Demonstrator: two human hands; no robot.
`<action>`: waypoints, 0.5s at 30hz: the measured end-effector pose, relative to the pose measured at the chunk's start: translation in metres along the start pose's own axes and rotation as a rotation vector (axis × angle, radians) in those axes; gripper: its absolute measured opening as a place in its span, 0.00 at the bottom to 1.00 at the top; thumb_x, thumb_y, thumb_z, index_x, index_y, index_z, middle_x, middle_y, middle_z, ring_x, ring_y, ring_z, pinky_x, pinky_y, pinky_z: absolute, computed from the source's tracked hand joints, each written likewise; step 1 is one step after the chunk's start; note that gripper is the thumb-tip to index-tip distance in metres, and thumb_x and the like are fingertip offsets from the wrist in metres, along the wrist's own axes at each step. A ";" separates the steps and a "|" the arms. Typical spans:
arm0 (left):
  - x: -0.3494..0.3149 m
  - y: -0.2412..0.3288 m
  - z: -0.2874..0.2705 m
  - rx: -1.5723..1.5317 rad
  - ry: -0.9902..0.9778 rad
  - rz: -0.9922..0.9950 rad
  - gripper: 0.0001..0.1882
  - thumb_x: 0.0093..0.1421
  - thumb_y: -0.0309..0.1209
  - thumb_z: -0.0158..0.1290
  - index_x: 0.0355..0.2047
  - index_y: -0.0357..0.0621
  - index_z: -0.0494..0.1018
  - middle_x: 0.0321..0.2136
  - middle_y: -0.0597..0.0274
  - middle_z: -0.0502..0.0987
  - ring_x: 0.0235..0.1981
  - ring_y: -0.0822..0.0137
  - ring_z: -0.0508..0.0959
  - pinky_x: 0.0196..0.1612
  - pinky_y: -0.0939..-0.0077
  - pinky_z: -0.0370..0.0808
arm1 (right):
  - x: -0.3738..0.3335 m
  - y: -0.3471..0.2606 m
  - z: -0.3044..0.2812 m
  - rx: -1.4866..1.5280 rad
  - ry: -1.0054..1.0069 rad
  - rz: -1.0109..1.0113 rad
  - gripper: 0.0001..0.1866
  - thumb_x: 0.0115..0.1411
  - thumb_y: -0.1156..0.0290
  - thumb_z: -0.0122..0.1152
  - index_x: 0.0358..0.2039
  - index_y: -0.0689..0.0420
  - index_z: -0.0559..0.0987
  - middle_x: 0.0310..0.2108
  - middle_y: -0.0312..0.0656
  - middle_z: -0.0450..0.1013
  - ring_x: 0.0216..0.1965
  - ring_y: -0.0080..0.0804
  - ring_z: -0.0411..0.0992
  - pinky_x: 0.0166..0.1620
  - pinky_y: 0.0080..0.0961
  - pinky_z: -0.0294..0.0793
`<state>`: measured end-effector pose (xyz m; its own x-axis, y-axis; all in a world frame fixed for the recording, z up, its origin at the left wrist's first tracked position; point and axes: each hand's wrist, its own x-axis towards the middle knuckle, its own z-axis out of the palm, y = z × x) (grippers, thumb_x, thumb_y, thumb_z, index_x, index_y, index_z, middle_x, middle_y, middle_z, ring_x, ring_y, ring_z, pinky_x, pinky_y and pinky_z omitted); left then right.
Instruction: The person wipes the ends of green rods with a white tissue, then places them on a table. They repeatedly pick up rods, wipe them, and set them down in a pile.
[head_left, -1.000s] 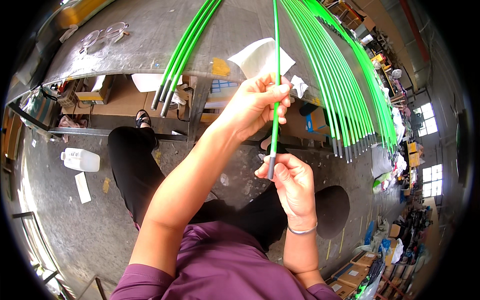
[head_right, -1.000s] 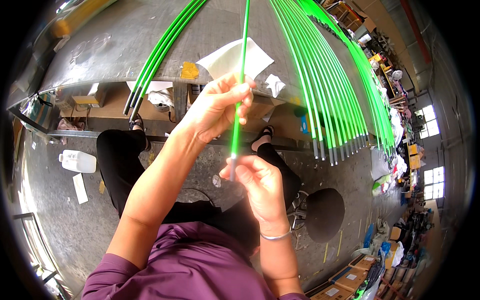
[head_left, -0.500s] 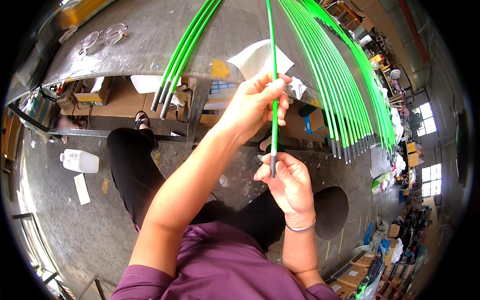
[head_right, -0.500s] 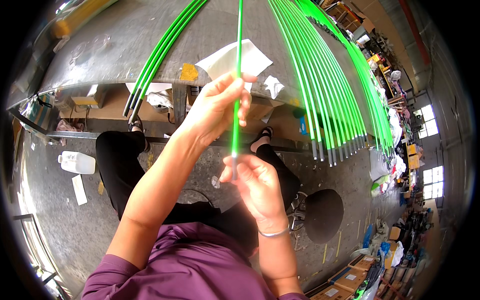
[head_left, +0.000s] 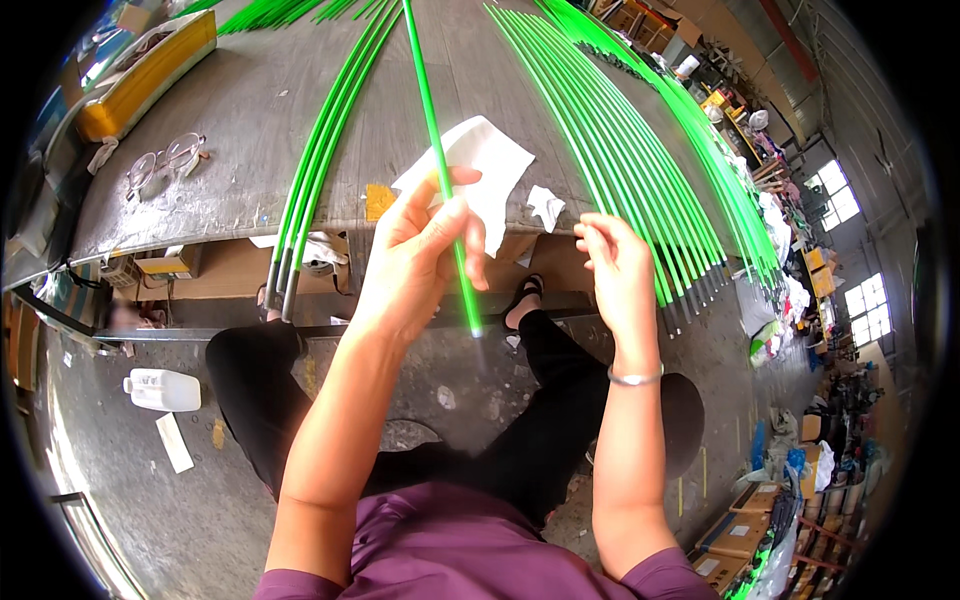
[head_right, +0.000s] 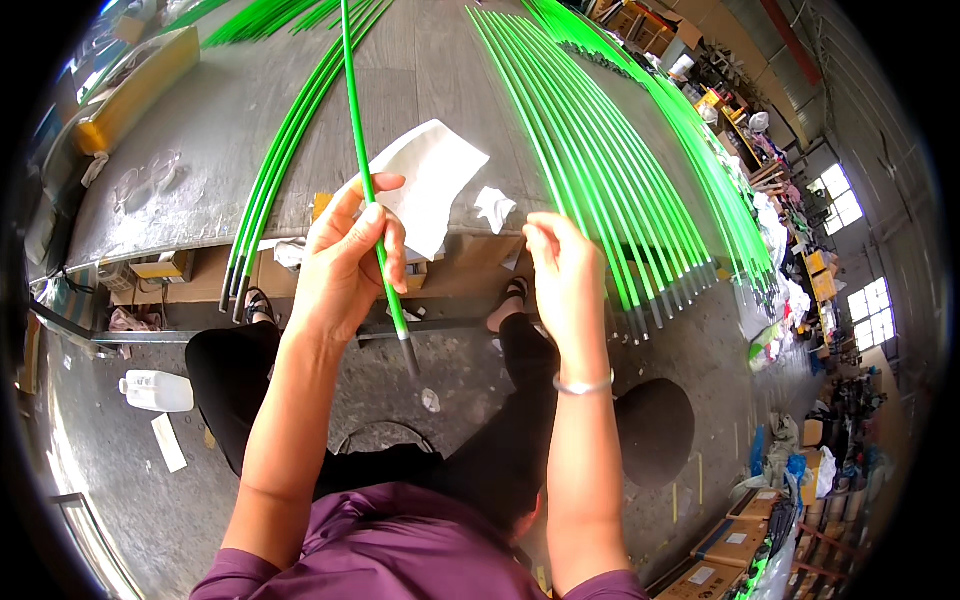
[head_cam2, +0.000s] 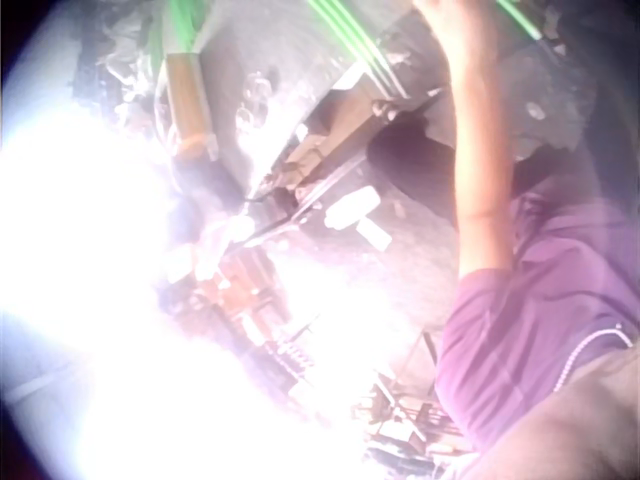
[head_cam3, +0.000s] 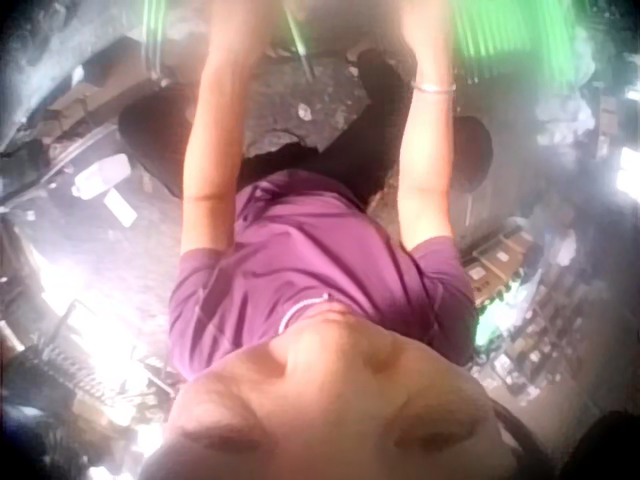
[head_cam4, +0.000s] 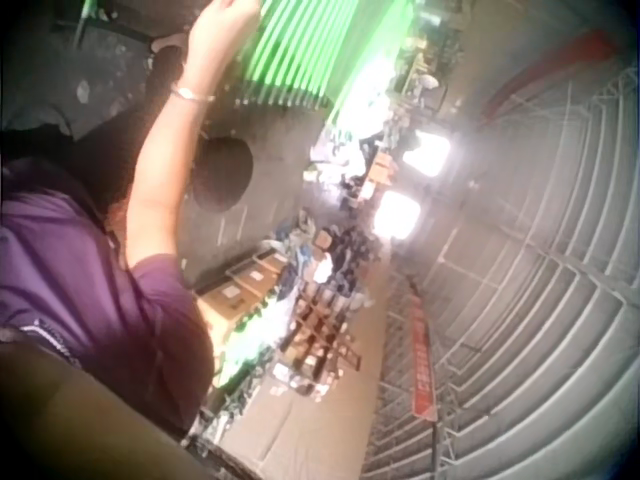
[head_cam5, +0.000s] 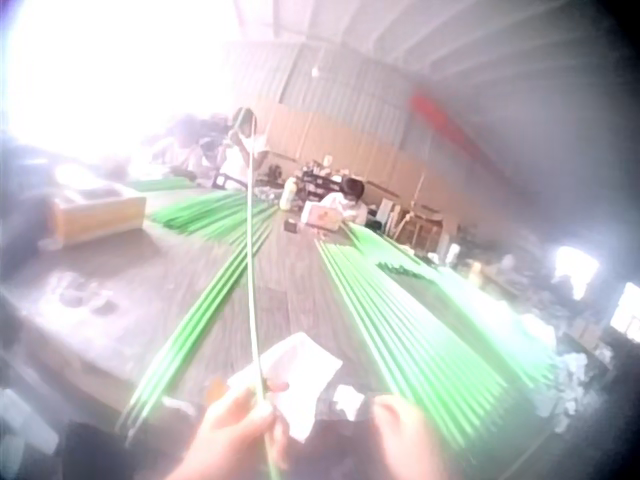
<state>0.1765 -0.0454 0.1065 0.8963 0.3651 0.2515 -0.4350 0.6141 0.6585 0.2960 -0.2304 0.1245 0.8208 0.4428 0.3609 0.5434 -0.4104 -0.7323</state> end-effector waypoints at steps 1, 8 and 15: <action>0.000 -0.001 0.002 0.018 0.015 0.003 0.16 0.65 0.30 0.44 0.51 0.36 0.63 0.18 0.62 0.68 0.16 0.72 0.71 0.20 0.78 0.73 | 0.011 0.010 0.002 -0.120 0.019 -0.046 0.13 0.61 0.69 0.55 0.42 0.63 0.76 0.34 0.41 0.76 0.33 0.24 0.74 0.36 0.20 0.72; 0.006 0.004 -0.001 0.060 0.037 0.041 0.15 0.65 0.31 0.45 0.50 0.38 0.64 0.18 0.62 0.68 0.16 0.72 0.70 0.21 0.78 0.73 | 0.042 0.012 0.026 -0.127 -0.074 -0.084 0.09 0.55 0.72 0.59 0.26 0.64 0.71 0.25 0.43 0.71 0.27 0.33 0.71 0.31 0.28 0.69; 0.015 0.004 0.003 0.039 0.134 0.126 0.12 0.66 0.29 0.42 0.49 0.40 0.64 0.20 0.63 0.69 0.17 0.73 0.71 0.22 0.78 0.73 | -0.044 -0.016 0.022 0.605 -0.101 0.228 0.06 0.58 0.78 0.57 0.29 0.60 0.68 0.25 0.37 0.70 0.26 0.21 0.71 0.29 0.19 0.76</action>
<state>0.1884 -0.0398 0.1154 0.8144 0.5291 0.2383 -0.5369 0.5313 0.6554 0.2475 -0.2260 0.1079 0.8670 0.4828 0.1236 0.1385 0.0049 -0.9904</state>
